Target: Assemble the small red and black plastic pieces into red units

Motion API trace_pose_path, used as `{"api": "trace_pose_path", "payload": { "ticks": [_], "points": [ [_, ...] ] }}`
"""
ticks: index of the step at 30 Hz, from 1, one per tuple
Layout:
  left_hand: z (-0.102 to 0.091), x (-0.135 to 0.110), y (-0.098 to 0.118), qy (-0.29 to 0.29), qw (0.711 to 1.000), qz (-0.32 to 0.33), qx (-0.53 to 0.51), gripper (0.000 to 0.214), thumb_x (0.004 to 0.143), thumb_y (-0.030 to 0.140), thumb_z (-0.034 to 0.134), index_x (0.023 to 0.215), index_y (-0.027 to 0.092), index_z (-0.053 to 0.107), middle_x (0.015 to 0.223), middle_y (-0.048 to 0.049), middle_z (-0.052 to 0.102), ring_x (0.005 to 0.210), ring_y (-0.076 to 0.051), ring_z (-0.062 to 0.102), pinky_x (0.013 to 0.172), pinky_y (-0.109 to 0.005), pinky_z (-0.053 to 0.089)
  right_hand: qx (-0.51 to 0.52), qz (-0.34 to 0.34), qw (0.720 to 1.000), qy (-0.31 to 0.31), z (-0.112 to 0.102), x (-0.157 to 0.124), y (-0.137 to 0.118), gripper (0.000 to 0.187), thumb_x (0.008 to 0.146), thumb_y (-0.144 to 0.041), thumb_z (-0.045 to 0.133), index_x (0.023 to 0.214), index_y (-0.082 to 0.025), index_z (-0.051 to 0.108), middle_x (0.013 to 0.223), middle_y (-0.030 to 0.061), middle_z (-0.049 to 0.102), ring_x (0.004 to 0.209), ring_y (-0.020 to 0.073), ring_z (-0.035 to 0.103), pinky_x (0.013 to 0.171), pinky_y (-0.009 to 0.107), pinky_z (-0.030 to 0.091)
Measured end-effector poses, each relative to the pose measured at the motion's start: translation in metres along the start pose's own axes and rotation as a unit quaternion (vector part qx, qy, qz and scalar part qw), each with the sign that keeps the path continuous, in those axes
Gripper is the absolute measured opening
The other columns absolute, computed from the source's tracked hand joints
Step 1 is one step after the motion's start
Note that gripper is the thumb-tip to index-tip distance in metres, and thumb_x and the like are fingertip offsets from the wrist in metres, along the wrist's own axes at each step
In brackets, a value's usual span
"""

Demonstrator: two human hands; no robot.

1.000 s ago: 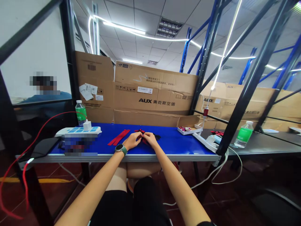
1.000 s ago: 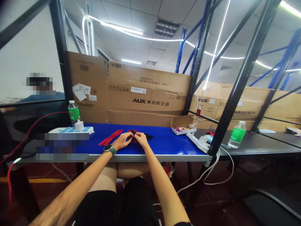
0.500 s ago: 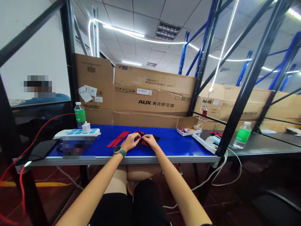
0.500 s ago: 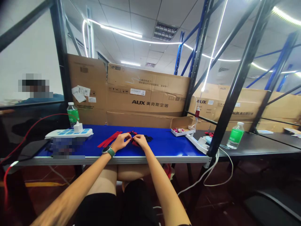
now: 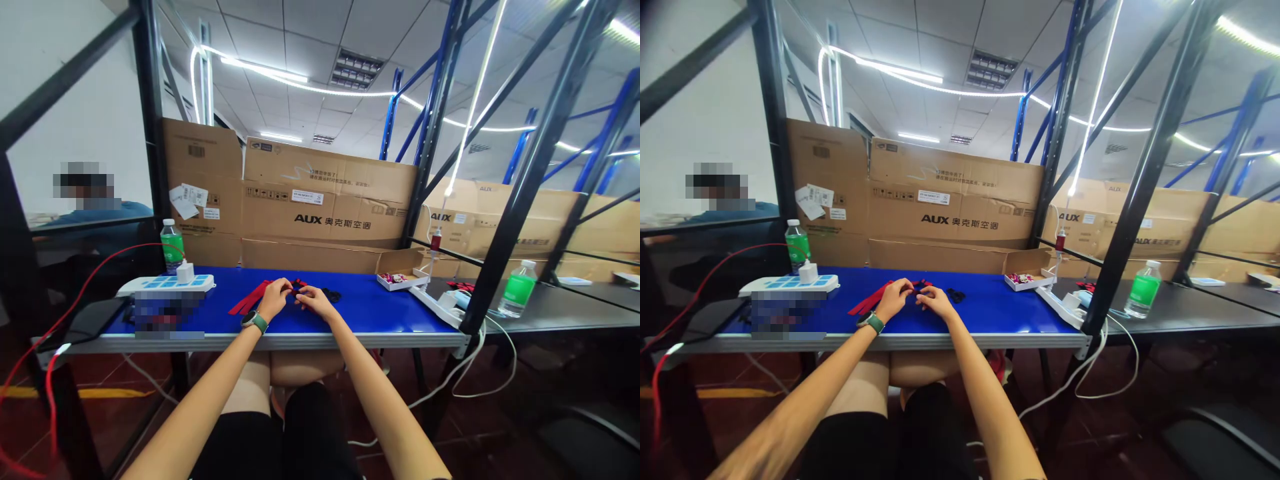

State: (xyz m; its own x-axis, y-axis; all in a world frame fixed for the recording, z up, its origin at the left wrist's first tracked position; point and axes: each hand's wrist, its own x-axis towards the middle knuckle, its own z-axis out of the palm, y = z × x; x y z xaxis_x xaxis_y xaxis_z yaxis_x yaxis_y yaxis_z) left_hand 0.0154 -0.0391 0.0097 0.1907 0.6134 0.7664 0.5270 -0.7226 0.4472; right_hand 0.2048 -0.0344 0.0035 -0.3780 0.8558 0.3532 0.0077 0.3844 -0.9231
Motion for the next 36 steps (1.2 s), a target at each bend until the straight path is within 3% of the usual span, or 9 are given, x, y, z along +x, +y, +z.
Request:
{"api": "trace_pose_path", "payload": {
  "ticks": [9,12,18,24,36],
  "points": [
    [0.005,-0.001,-0.007,-0.021,1.000,-0.009,0.001,0.014,0.086,0.009,0.047,0.090,0.021,0.055,0.085,-0.0034,0.065,0.080,-0.019,0.062,0.074,-0.029,0.046,-0.006,-0.015,0.999,0.032,-0.003,0.000,-0.002,0.053,0.060,-0.045,0.086,0.099,-0.019,0.063,0.070,-0.0051,0.063,0.053,0.0097,0.057,0.054,0.022,0.044],
    [0.002,-0.002,-0.005,-0.030,1.000,-0.005,-0.006,0.013,0.087,0.012,0.050,0.091,0.021,0.058,0.085,-0.0033,0.067,0.081,-0.019,0.064,0.076,-0.029,0.047,-0.016,-0.026,0.998,0.052,-0.004,0.000,-0.002,0.051,0.063,-0.050,0.084,0.099,-0.018,0.066,0.071,-0.0037,0.063,0.054,0.0107,0.058,0.053,0.023,0.043],
    [-0.003,-0.003,0.005,-0.065,0.997,0.039,-0.009,0.008,0.087,0.019,0.058,0.088,0.021,0.066,0.088,-0.0035,0.071,0.083,-0.019,0.065,0.081,-0.030,0.048,-0.038,-0.020,0.999,0.033,-0.006,0.003,0.004,0.048,0.070,-0.057,0.077,0.092,-0.015,0.071,0.070,0.0006,0.067,0.056,0.0132,0.061,0.056,0.025,0.043],
    [-0.003,-0.002,0.003,-0.048,0.998,0.036,-0.006,0.012,0.085,0.014,0.056,0.084,0.021,0.066,0.087,-0.0027,0.071,0.083,-0.018,0.064,0.081,-0.029,0.048,-0.038,0.002,0.998,0.043,-0.006,0.001,0.001,0.046,0.069,-0.056,0.077,0.088,-0.014,0.073,0.060,-0.0001,0.064,0.054,0.0126,0.057,0.052,0.023,0.038],
    [-0.007,0.000,0.011,0.005,0.999,0.011,0.044,0.019,0.084,0.007,0.051,0.083,0.021,0.063,0.084,-0.0031,0.065,0.080,-0.018,0.061,0.076,-0.029,0.046,0.039,0.021,0.998,0.054,0.001,0.001,-0.007,0.041,0.060,-0.047,0.084,0.082,-0.014,0.073,0.074,0.0025,0.070,0.062,0.0135,0.062,0.067,0.027,0.050]
  ]
}}
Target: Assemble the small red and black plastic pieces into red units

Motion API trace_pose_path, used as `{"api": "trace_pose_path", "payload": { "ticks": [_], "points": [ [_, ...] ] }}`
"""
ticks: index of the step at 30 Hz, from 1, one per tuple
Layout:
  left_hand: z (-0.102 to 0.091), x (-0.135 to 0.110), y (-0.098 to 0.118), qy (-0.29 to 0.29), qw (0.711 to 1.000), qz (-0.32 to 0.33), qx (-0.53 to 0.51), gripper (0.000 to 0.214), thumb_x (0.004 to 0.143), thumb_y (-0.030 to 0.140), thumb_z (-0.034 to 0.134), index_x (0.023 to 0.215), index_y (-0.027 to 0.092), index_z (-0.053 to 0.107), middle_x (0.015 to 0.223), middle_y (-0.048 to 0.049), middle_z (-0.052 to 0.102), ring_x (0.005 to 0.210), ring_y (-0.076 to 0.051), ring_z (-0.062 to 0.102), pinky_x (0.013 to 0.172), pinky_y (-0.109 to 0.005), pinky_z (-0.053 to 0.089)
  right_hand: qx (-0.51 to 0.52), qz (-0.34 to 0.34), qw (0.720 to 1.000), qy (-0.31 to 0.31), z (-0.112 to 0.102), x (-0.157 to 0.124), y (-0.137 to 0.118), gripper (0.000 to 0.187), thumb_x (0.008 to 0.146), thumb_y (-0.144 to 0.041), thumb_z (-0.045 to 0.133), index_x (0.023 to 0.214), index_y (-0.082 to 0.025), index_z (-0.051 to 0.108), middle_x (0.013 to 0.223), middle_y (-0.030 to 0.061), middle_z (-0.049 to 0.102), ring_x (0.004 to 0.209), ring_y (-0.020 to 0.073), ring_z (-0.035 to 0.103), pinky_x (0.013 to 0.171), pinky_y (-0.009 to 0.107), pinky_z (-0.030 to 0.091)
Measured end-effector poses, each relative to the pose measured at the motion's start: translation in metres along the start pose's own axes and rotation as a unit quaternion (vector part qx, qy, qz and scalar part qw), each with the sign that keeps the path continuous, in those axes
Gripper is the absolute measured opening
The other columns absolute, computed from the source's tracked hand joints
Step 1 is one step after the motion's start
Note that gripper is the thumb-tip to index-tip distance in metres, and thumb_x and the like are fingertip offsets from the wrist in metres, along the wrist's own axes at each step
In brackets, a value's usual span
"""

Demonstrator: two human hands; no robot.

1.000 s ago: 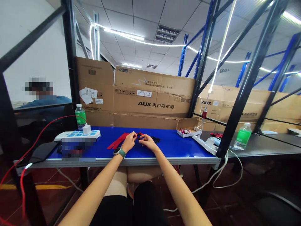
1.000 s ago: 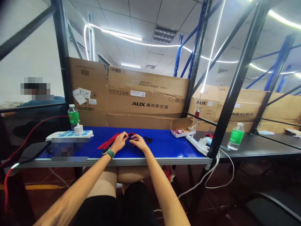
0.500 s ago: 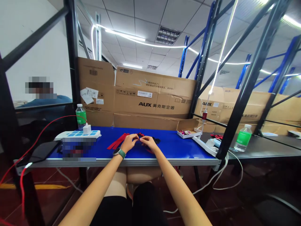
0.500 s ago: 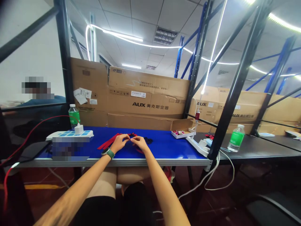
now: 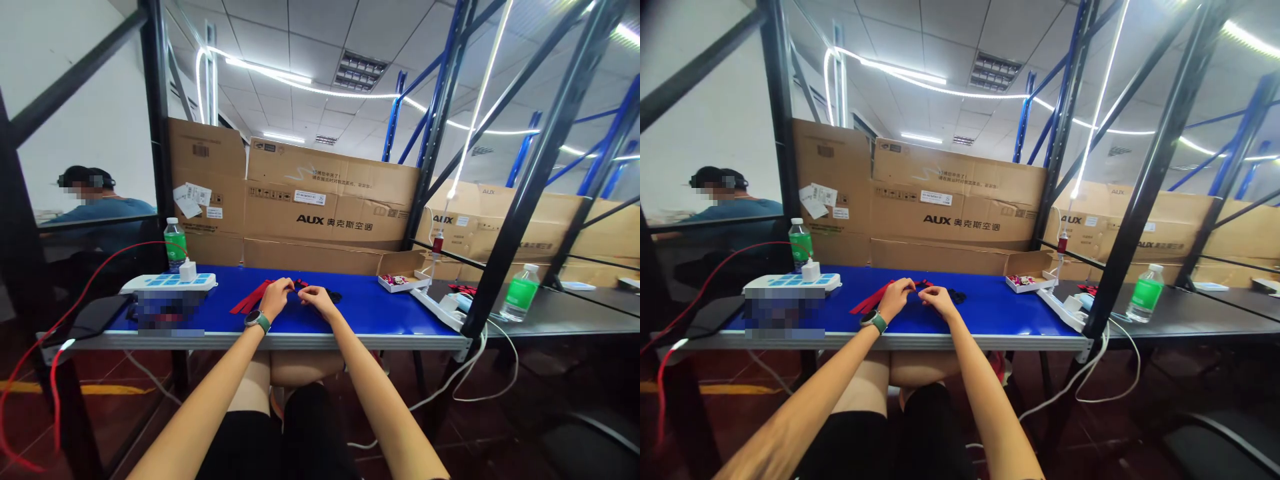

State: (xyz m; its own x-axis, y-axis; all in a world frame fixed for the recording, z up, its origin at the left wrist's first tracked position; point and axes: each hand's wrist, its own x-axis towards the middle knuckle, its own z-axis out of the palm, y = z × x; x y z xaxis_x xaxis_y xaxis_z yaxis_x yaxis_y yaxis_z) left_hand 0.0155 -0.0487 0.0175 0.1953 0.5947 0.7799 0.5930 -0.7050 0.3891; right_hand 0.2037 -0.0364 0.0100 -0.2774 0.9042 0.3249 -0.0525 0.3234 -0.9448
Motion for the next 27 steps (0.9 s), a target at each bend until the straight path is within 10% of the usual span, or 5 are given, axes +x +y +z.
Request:
{"api": "trace_pose_path", "payload": {
  "ticks": [16,21,27],
  "points": [
    [-0.005,-0.003,-0.006,0.012,0.998,-0.042,0.053,0.013,0.082,0.012,0.056,0.086,0.022,0.063,0.089,-0.0024,0.069,0.083,-0.018,0.062,0.077,-0.029,0.044,-0.080,-0.042,0.996,0.008,-0.004,0.002,0.007,0.048,0.064,-0.052,0.082,0.093,-0.015,0.073,0.077,0.0050,0.073,0.070,0.0190,0.068,0.073,0.032,0.052],
    [-0.006,-0.005,-0.002,-0.003,0.997,-0.050,0.065,0.024,0.083,0.010,0.049,0.090,0.023,0.068,0.095,-0.0029,0.070,0.092,-0.020,0.063,0.085,-0.032,0.045,-0.150,-0.078,0.985,0.024,-0.004,0.001,0.005,0.052,0.087,-0.065,0.054,0.098,-0.019,0.074,0.090,0.0079,0.076,0.088,0.0233,0.070,0.081,0.034,0.051],
    [0.000,-0.007,0.003,-0.153,0.987,0.050,-0.013,0.021,0.091,0.036,0.057,0.088,0.023,0.075,0.102,-0.0048,0.073,0.099,-0.020,0.064,0.088,-0.030,0.046,-0.195,-0.121,0.946,0.230,-0.012,-0.005,-0.007,0.054,0.101,-0.048,0.023,0.106,-0.019,0.068,0.094,0.0091,0.072,0.092,0.0208,0.065,0.087,0.031,0.047]
  ]
}}
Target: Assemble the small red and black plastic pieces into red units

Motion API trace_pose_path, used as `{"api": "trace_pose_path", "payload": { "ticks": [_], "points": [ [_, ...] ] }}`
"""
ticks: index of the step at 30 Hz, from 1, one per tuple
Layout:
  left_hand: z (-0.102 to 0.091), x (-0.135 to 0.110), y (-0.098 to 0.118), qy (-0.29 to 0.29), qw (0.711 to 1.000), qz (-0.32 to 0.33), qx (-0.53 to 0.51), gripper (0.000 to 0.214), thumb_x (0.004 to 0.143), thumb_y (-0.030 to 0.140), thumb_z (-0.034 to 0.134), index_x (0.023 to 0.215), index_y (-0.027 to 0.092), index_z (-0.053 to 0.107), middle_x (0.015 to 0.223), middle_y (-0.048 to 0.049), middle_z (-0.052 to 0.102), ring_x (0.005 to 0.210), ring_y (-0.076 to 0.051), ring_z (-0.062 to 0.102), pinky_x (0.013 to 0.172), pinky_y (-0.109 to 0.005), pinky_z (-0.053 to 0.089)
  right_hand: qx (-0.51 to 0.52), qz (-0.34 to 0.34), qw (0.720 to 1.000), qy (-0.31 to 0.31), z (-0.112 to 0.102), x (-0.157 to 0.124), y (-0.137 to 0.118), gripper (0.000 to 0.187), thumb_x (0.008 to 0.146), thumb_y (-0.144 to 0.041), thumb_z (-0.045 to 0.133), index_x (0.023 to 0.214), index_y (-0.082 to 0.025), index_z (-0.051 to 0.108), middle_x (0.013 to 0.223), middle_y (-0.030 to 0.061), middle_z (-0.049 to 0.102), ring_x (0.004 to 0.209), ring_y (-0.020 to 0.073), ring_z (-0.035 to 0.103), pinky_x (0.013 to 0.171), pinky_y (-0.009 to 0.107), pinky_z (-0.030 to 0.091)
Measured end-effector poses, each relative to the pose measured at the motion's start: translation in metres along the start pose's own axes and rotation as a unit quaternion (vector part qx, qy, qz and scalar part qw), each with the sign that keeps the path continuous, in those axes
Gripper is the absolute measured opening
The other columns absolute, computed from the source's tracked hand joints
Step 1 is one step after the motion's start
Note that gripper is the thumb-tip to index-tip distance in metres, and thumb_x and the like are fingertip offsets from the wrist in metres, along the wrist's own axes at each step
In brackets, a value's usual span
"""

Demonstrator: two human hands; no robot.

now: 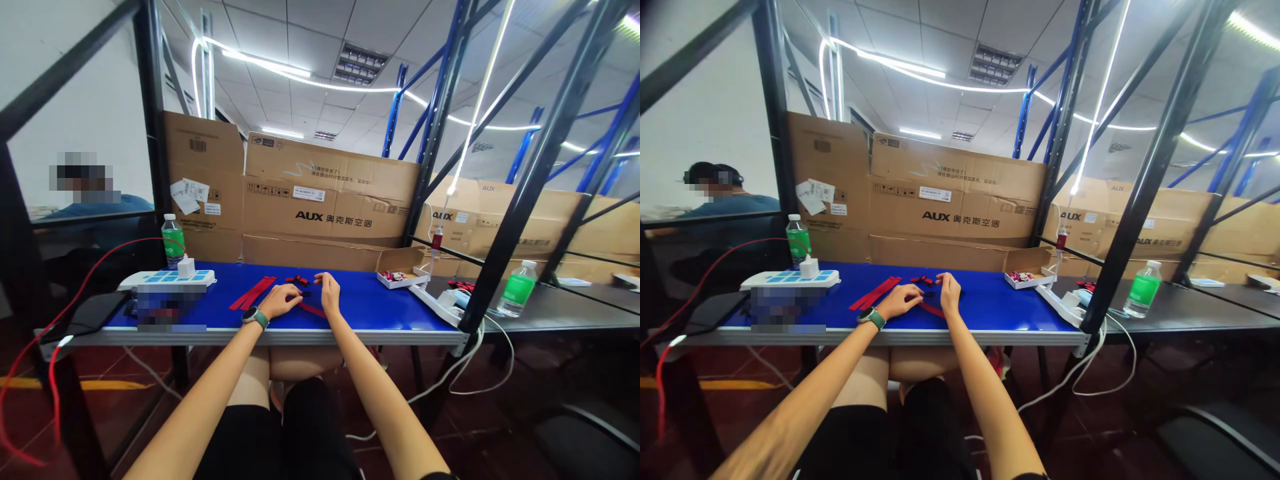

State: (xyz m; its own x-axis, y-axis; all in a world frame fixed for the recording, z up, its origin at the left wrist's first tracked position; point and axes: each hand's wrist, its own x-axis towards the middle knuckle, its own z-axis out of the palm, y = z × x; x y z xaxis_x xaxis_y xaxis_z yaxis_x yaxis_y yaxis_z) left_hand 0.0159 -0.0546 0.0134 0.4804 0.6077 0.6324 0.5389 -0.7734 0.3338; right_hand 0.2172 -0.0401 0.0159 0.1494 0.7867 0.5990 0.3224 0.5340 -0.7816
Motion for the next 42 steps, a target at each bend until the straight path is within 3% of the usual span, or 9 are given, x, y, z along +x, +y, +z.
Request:
{"api": "trace_pose_path", "payload": {
  "ticks": [4,10,14,17,21,23,29,35,42],
  "points": [
    [0.005,0.000,0.001,-0.020,0.997,-0.010,0.069,0.023,0.088,0.039,0.064,0.074,0.023,0.072,0.088,-0.0030,0.072,0.085,-0.019,0.062,0.081,-0.031,0.042,-0.117,-0.053,0.990,0.053,-0.007,0.005,0.004,0.040,0.096,-0.021,0.030,0.110,-0.016,0.067,0.099,0.0105,0.070,0.096,0.0216,0.062,0.093,0.032,0.044],
    [0.008,-0.001,-0.010,0.050,0.978,-0.065,0.191,0.026,0.086,0.028,0.061,0.061,0.019,0.061,0.074,-0.0068,0.065,0.080,-0.023,0.058,0.079,-0.036,0.037,-0.224,-0.156,0.960,-0.065,-0.013,0.008,0.011,0.039,0.094,-0.010,0.039,0.113,-0.021,0.072,0.112,0.0076,0.070,0.108,0.0205,0.058,0.097,0.031,0.041],
    [0.006,-0.001,-0.012,0.118,0.952,-0.121,0.255,0.029,0.085,0.023,0.057,0.057,0.018,0.056,0.073,-0.0106,0.063,0.080,-0.025,0.057,0.078,-0.039,0.037,-0.341,-0.131,0.906,-0.213,-0.011,0.005,0.016,0.026,0.091,-0.020,0.062,0.112,-0.028,0.073,0.115,0.0045,0.070,0.110,0.0232,0.057,0.093,0.032,0.042],
    [0.003,-0.001,-0.005,0.112,0.962,-0.081,0.234,0.025,0.089,0.026,0.054,0.068,0.019,0.063,0.080,-0.0105,0.065,0.084,-0.025,0.057,0.079,-0.038,0.039,-0.393,-0.125,0.882,-0.227,-0.005,0.002,0.018,0.019,0.090,-0.022,0.066,0.105,-0.028,0.075,0.110,0.0050,0.071,0.107,0.0232,0.058,0.090,0.031,0.041],
    [0.002,0.000,0.004,-0.035,0.991,0.049,0.119,0.016,0.091,0.032,0.057,0.088,0.024,0.072,0.093,-0.0056,0.070,0.089,-0.022,0.060,0.083,-0.034,0.041,-0.419,-0.123,0.874,-0.212,0.000,0.001,0.018,0.015,0.091,-0.021,0.064,0.104,-0.023,0.072,0.110,0.0083,0.069,0.102,0.0226,0.060,0.087,0.030,0.041],
    [0.002,0.000,0.005,-0.061,0.992,0.063,0.094,0.015,0.090,0.034,0.060,0.089,0.025,0.072,0.094,-0.0048,0.070,0.090,-0.021,0.060,0.084,-0.033,0.041,-0.416,-0.108,0.879,-0.207,0.000,0.001,0.019,0.014,0.092,-0.020,0.062,0.104,-0.021,0.070,0.109,0.0090,0.069,0.100,0.0221,0.061,0.086,0.030,0.041],
    [0.004,0.000,-0.001,-0.013,0.987,0.017,0.162,0.022,0.089,0.033,0.061,0.072,0.021,0.064,0.082,-0.0063,0.065,0.084,-0.022,0.058,0.080,-0.033,0.041,-0.292,-0.122,0.929,-0.192,-0.002,0.003,0.024,0.029,0.092,-0.005,0.050,0.111,-0.020,0.066,0.104,0.0051,0.069,0.098,0.0167,0.062,0.088,0.026,0.043],
    [0.004,-0.001,-0.002,0.031,0.990,-0.019,0.138,0.018,0.088,0.027,0.059,0.071,0.021,0.063,0.079,-0.0070,0.064,0.082,-0.023,0.059,0.079,-0.034,0.040,-0.365,-0.155,0.874,-0.279,0.000,0.000,0.017,0.026,0.098,-0.026,0.055,0.119,-0.034,0.068,0.121,0.0037,0.065,0.108,0.0207,0.056,0.090,0.031,0.040],
    [0.004,-0.001,0.001,0.001,0.994,0.003,0.112,0.011,0.087,0.025,0.059,0.082,0.023,0.068,0.084,-0.0049,0.067,0.087,-0.022,0.061,0.083,-0.032,0.042,-0.400,-0.133,0.877,-0.230,-0.002,-0.005,0.007,0.016,0.095,-0.029,0.060,0.105,-0.028,0.073,0.111,0.0051,0.070,0.108,0.0238,0.055,0.086,0.032,0.039]
  ]
}}
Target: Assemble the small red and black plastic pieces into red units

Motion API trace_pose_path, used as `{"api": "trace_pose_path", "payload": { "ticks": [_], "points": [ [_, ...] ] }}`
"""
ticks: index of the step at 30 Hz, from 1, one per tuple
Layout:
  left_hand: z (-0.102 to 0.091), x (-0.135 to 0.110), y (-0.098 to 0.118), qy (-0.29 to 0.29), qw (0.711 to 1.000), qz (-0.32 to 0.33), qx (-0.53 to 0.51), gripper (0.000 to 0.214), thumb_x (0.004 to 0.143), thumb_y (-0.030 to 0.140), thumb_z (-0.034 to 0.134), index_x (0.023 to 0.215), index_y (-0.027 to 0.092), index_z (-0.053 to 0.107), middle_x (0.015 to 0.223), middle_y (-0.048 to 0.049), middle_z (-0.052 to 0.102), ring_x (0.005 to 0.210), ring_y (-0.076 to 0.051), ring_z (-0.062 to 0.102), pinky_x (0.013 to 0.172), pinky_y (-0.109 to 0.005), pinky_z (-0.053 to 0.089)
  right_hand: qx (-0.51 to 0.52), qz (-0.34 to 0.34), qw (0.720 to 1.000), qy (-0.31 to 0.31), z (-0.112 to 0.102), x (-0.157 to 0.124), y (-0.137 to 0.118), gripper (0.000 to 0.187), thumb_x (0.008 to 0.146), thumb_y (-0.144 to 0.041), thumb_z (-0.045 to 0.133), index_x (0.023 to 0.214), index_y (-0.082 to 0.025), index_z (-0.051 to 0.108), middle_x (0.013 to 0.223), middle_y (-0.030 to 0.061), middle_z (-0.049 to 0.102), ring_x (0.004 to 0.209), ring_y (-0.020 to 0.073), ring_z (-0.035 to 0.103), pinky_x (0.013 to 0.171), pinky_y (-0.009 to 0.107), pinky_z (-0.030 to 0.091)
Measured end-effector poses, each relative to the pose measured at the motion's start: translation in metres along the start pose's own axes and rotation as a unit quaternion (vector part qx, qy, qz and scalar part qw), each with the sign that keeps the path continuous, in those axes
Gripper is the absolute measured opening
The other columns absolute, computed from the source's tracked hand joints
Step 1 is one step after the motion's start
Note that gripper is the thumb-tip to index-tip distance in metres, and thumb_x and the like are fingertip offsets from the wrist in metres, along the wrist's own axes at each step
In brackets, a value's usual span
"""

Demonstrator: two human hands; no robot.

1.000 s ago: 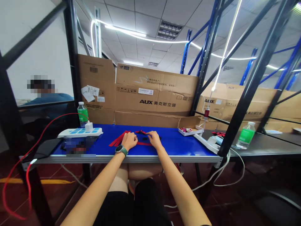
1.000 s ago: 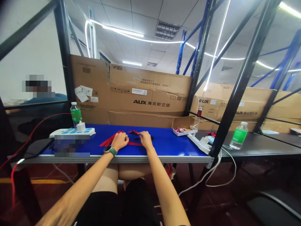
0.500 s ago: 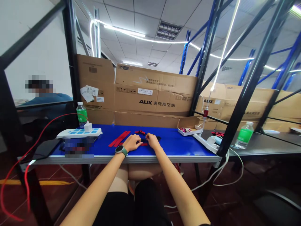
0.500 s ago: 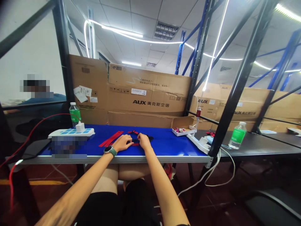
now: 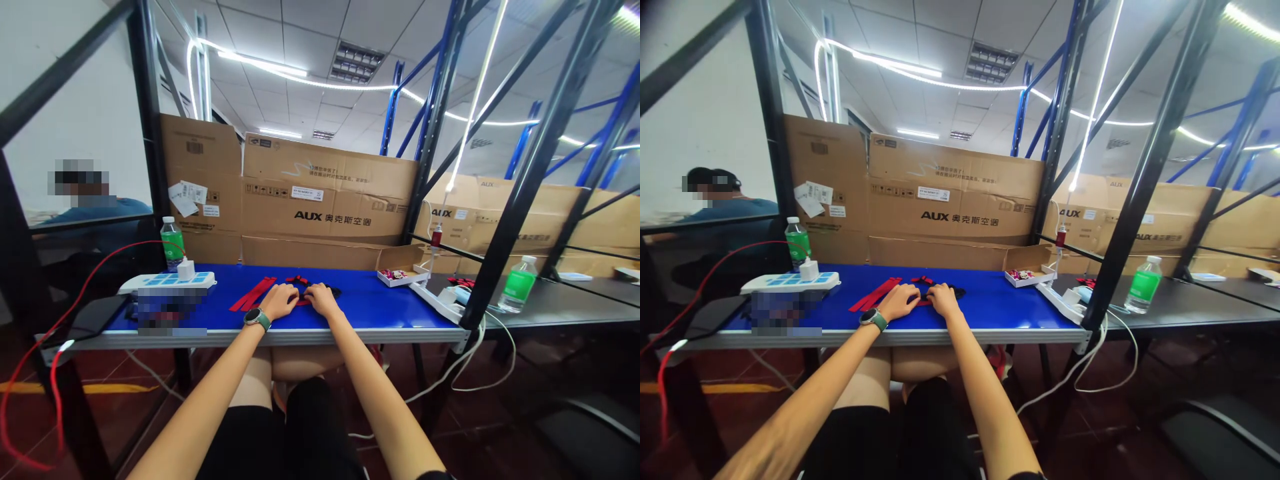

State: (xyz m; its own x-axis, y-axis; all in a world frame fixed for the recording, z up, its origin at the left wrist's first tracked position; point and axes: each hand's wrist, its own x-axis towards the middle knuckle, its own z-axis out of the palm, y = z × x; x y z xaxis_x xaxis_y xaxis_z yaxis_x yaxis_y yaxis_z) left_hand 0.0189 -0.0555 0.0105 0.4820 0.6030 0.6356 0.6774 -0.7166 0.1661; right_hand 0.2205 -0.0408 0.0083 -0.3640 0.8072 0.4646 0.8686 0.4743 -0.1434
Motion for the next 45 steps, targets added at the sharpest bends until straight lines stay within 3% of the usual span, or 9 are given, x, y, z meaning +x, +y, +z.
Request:
{"api": "trace_pose_path", "payload": {
  "ticks": [3,7,11,15,18,22,27,33,45],
  "points": [
    [-0.001,0.000,0.003,-0.029,0.999,0.037,-0.011,0.011,0.088,0.027,0.060,0.084,0.025,0.070,0.088,-0.0045,0.068,0.088,-0.021,0.061,0.083,-0.032,0.042,-0.027,0.038,0.999,0.018,-0.001,-0.001,-0.001,0.017,0.096,-0.025,0.056,0.100,-0.024,0.073,0.106,0.0084,0.071,0.107,0.0260,0.055,0.086,0.035,0.038],
    [-0.003,0.001,0.005,-0.027,0.999,0.017,0.042,0.020,0.090,0.033,0.061,0.073,0.021,0.065,0.084,-0.0058,0.066,0.084,-0.021,0.060,0.081,-0.032,0.042,-0.056,0.104,0.991,0.058,-0.001,-0.001,-0.002,0.024,0.098,-0.022,0.049,0.101,-0.020,0.073,0.106,0.0149,0.070,0.106,0.0288,0.053,0.090,0.041,0.035],
    [-0.003,0.001,0.005,-0.011,1.000,0.016,0.011,0.015,0.088,0.037,0.064,0.082,0.023,0.067,0.087,-0.0054,0.067,0.089,-0.022,0.061,0.085,-0.032,0.043,-0.076,0.137,0.984,0.085,0.002,-0.002,-0.004,0.029,0.096,-0.038,0.055,0.100,-0.016,0.074,0.110,0.0218,0.066,0.115,0.0365,0.048,0.094,0.049,0.033],
    [-0.002,0.000,0.004,-0.033,0.998,0.018,-0.042,0.014,0.086,0.038,0.066,0.088,0.025,0.071,0.092,-0.0052,0.069,0.095,-0.022,0.062,0.089,-0.032,0.045,-0.035,0.138,0.988,0.057,0.007,0.000,-0.003,0.020,0.087,-0.034,0.070,0.097,-0.018,0.074,0.112,0.0185,0.067,0.117,0.0357,0.050,0.095,0.048,0.036],
    [-0.001,0.000,0.003,-0.027,0.998,0.007,-0.056,0.016,0.086,0.038,0.067,0.091,0.025,0.073,0.093,-0.0055,0.070,0.096,-0.022,0.063,0.089,-0.032,0.046,0.095,0.126,0.983,0.090,0.009,0.004,0.003,0.011,0.086,-0.025,0.068,0.095,-0.021,0.073,0.101,0.0104,0.073,0.103,0.0268,0.062,0.090,0.038,0.044],
    [-0.001,0.000,0.002,-0.042,0.998,0.002,-0.050,0.016,0.087,0.037,0.066,0.091,0.023,0.072,0.094,-0.0050,0.071,0.096,-0.022,0.064,0.089,-0.031,0.046,0.355,0.114,0.915,0.154,0.009,0.010,0.011,0.018,0.089,-0.032,0.059,0.094,-0.021,0.072,0.079,0.0046,0.074,0.074,0.0212,0.071,0.072,0.031,0.055],
    [-0.001,0.001,0.000,-0.053,0.995,-0.010,-0.080,0.012,0.086,0.030,0.067,0.094,0.022,0.067,0.092,-0.0029,0.070,0.086,-0.019,0.064,0.079,-0.028,0.047,0.502,0.116,0.836,0.191,0.008,0.013,0.012,0.027,0.085,-0.045,0.060,0.092,-0.020,0.068,0.088,0.0076,0.075,0.079,0.0246,0.075,0.070,0.034,0.062],
    [0.003,0.004,-0.006,-0.021,0.988,-0.040,-0.147,0.016,0.081,0.021,0.072,0.095,0.019,0.064,0.086,-0.0011,0.068,0.077,-0.017,0.062,0.073,-0.027,0.046,0.555,0.104,0.804,0.184,0.005,0.012,0.007,0.042,0.072,-0.057,0.071,0.088,-0.019,0.062,0.077,0.0066,0.073,0.069,0.0269,0.075,0.060,0.035,0.062],
    [0.006,0.005,-0.014,0.010,0.989,-0.015,-0.150,0.008,0.083,0.013,0.067,0.089,0.018,0.070,0.089,-0.0039,0.069,0.083,-0.017,0.063,0.079,-0.029,0.048,0.624,0.074,0.765,0.143,0.005,0.013,0.002,0.041,0.067,-0.047,0.080,0.090,-0.017,0.064,0.085,0.0091,0.076,0.083,0.0275,0.076,0.076,0.037,0.063]
  ]
}}
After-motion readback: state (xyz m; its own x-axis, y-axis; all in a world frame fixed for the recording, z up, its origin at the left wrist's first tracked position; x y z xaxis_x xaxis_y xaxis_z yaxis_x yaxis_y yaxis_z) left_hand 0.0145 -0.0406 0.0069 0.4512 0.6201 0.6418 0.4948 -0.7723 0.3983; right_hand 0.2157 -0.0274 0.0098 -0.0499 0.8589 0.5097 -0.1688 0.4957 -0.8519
